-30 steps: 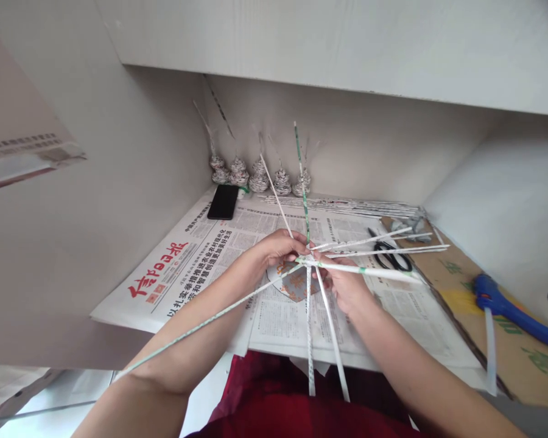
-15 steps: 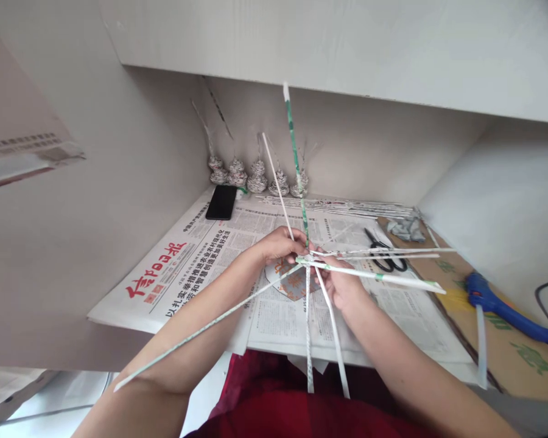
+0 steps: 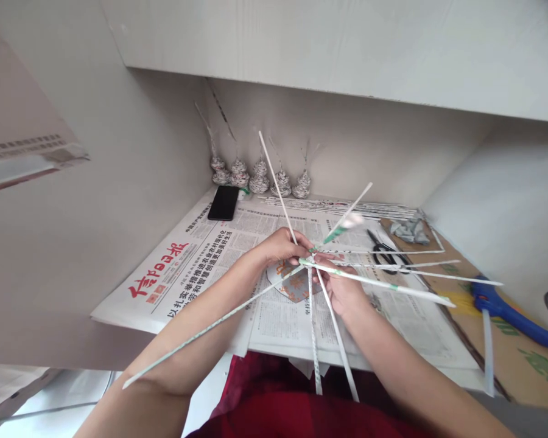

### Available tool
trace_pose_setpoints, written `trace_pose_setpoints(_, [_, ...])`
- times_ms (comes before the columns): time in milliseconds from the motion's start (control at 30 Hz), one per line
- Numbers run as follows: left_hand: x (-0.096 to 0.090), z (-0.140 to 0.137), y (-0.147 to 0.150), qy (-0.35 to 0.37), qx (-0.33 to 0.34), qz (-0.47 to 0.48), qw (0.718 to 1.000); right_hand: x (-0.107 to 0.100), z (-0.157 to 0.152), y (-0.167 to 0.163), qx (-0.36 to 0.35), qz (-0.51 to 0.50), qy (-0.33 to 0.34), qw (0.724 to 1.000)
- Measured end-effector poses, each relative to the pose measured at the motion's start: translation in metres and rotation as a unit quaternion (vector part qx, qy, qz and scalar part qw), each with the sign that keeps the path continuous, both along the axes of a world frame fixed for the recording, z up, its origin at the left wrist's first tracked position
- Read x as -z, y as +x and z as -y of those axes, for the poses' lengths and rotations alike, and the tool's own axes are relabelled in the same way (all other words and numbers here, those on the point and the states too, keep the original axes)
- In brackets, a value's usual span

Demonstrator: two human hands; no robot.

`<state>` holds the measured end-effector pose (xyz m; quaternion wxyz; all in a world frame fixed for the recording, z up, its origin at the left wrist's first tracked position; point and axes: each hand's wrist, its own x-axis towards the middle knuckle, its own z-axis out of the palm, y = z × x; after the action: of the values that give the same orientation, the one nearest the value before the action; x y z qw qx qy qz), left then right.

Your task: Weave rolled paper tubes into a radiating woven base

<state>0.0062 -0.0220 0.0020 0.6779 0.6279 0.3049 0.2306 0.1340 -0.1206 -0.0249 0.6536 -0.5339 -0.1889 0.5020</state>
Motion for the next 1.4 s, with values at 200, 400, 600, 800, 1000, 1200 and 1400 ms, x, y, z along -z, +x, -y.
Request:
trace_pose_setpoints(200, [0.003,-0.002,0.0,-0.04,0.007,0.021,0.999,0.005,-0.002,0.001,0.015,0.033,0.005,0.999])
trace_pose_setpoints(400, [0.004,0.007,0.011,-0.041,-0.107,0.053,0.992,0.001,-0.001,-0.003,0.024,0.059,0.025,0.998])
trace_pose_setpoints(600, [0.002,0.009,0.013,-0.051,-0.1,0.044,0.993,0.002,-0.001,-0.004,0.029,0.081,0.057,0.995])
trace_pose_setpoints(800, [0.003,0.009,0.012,-0.056,-0.092,0.028,0.994,-0.001,0.003,-0.006,0.028,0.088,0.066,0.994])
trace_pose_setpoints(1000, [0.006,0.009,0.009,-0.026,-0.051,0.027,0.998,0.001,0.006,-0.003,-0.005,0.085,0.083,0.993])
trace_pose_setpoints(1200, [0.008,0.011,0.014,-0.018,-0.077,0.037,0.996,0.001,0.002,0.002,0.023,0.076,0.004,0.997])
trace_pose_setpoints(1400, [0.011,0.009,0.014,-0.008,-0.065,0.072,0.995,0.002,-0.001,0.008,0.001,0.04,-0.038,0.998])
